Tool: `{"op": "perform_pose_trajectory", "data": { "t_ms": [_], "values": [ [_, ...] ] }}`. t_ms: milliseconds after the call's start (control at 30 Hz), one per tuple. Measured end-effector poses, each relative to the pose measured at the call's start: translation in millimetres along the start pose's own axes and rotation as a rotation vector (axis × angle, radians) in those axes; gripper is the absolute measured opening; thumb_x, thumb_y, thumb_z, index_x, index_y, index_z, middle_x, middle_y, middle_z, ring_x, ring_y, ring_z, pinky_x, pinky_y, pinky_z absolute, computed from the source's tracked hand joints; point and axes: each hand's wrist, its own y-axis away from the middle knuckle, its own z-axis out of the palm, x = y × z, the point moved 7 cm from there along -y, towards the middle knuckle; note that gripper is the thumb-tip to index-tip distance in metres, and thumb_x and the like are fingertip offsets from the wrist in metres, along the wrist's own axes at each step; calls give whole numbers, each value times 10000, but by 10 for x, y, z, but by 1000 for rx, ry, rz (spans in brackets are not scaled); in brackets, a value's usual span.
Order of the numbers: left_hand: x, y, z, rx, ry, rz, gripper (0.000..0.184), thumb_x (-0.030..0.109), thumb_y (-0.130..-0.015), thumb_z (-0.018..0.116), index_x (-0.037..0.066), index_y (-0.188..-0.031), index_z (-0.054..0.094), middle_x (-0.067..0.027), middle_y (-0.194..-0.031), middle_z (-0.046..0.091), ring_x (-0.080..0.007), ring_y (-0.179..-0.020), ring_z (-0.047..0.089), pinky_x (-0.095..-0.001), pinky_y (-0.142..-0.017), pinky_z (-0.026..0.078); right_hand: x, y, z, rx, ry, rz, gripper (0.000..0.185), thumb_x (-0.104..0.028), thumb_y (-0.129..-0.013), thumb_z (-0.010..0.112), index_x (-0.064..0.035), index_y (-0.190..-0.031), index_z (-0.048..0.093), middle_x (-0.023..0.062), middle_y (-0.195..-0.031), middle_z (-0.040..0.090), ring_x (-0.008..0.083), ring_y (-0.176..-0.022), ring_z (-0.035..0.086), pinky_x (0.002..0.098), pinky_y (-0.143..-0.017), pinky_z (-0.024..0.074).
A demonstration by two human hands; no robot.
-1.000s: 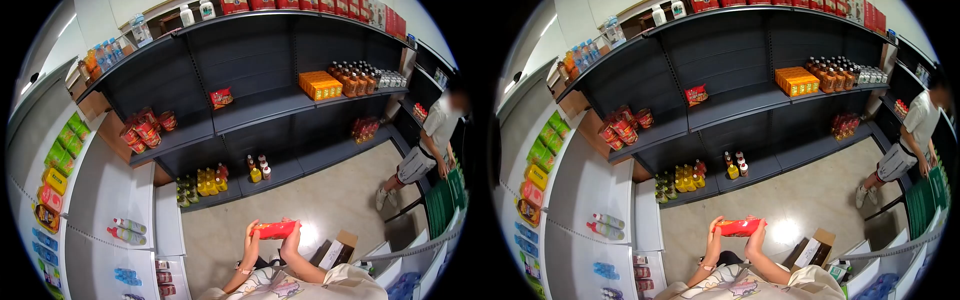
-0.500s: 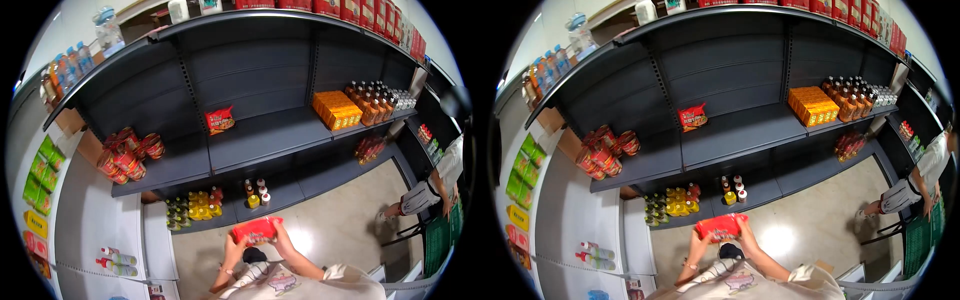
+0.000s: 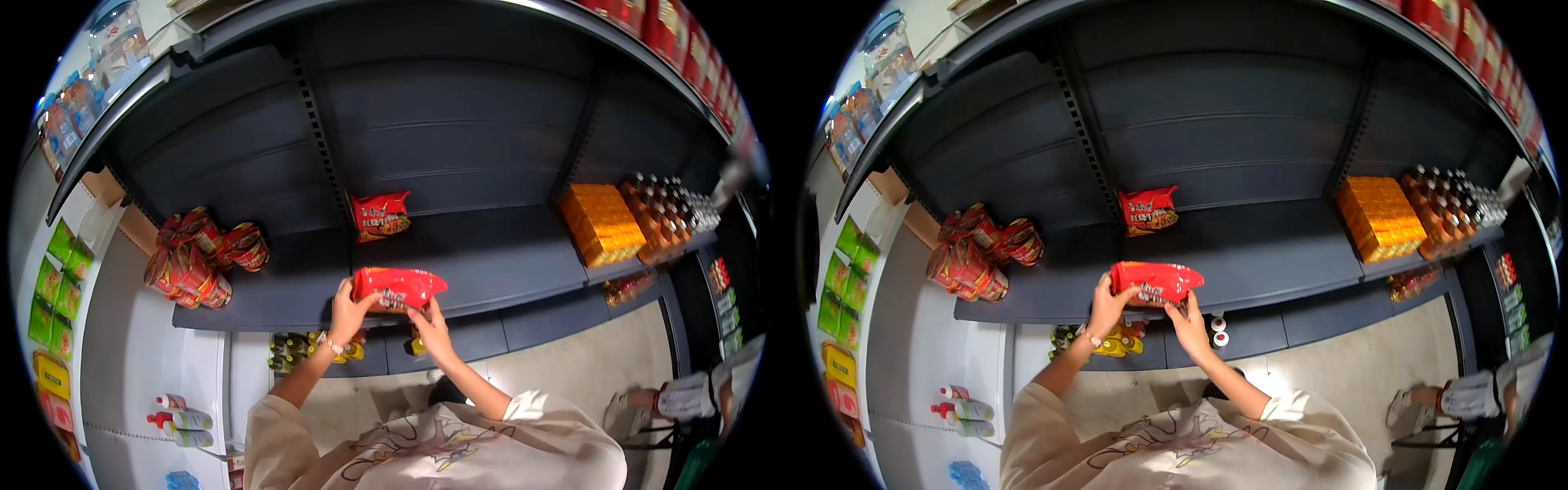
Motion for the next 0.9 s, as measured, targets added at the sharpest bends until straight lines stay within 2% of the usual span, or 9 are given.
{"op": "perform_pose_trajectory", "data": {
  "t_ms": [33, 100, 200, 400, 500, 767, 800, 833, 900],
  "values": [
    [-79, -210, -4, -6, -115, 5, 331, 184, -710, 740, -2, -947, 604, -141, -882, 594, -267, -810, 587, -342, -717, 462, 65, -267, -2, -22, 15, -65, 604, -108, -882, 549, 39, -1358, 208, 124, -1248, 468, 176, -1135, 465, 281, -958, 359],
    [-331, -588, 35, 62, -229, 8, 263, 102, -724, 717, -15, -937, 617, -127, -838, 634, -202, -780, 623, -288, -691, 477, 518, -864, -163, 68, 253, -156, 624, -198, -848, 583, 54, -1330, 275, 215, -1179, 520, 266, -1100, 512, 326, -922, 386],
    [-975, -1001, 153, 151, -168, -252, 382, 296, -688, 743, 22, -929, 631, -168, -801, 620, -324, -790, 612, -374, -681, 468, 487, -1480, -116, 23, 390, -107, 646, -237, -829, 583, 6, -1346, 282, 269, -1145, 531, 367, -1079, 520, 359, -905, 395],
    [-1603, -1439, 291, 184, -366, -302, 368, 283, -722, 717, -5, -933, 627, -180, -833, 654, -311, -774, 644, -353, -646, 498, 902, -2166, -184, -77, 474, 9, 653, -271, -857, 559, -25, -1373, 243, 216, -1257, 482, 307, -1135, 496, 330, -931, 379],
    [-1527, -1507, 326, 231, -491, -246, 420, 363, -693, 712, 35, -939, 620, -190, -824, 625, -369, -814, 601, -438, -709, 477, 1022, -2243, -221, -116, 404, -12, 675, -247, -862, 564, -40, -1392, 202, 186, -1326, 421, 270, -1180, 457, 312, -957, 356],
    [-1443, -1425, 313, 515, -369, -184, 483, 282, -634, 762, 13, -1003, 606, -182, -941, 615, -309, -868, 608, -377, -755, 483, 1033, -2273, -134, -204, 189, -182, 666, -130, -881, 536, -28, -1404, 136, 149, -1410, 288, 238, -1274, 312, 311, -1039, 244],
    [-1084, -1443, 276, 431, 31, -98, 462, 251, -641, 759, 3, -997, 600, -179, -884, 620, -276, -826, 611, -354, -741, 482, 846, -2202, -150, -116, 411, -176, 658, -110, -842, 567, -13, -1385, 208, 161, -1387, 318, 250, -1267, 320, 319, -1038, 250],
    [-1167, -1256, 279, 500, -60, -115, 521, 223, -662, 761, -2, -1078, 542, -176, -986, 568, -271, -908, 577, -350, -796, 468, 696, -2081, -162, -90, 639, -306, 695, -19, -764, 584, 31, -1355, 221, 201, -1359, 338, 293, -1245, 355, 363, -1045, 246],
    [-1348, -876, 295, 637, -240, -169, 659, 167, -703, 765, -12, -1238, 426, -170, -1189, 462, -261, -1070, 509, -342, -905, 441, 801, -1817, -223, -50, 419, -359, 644, 12, -732, 561, 46, -1309, 276, 213, -1273, 378, 312, -1181, 380, 390, -1018, 269]
  ]
}}
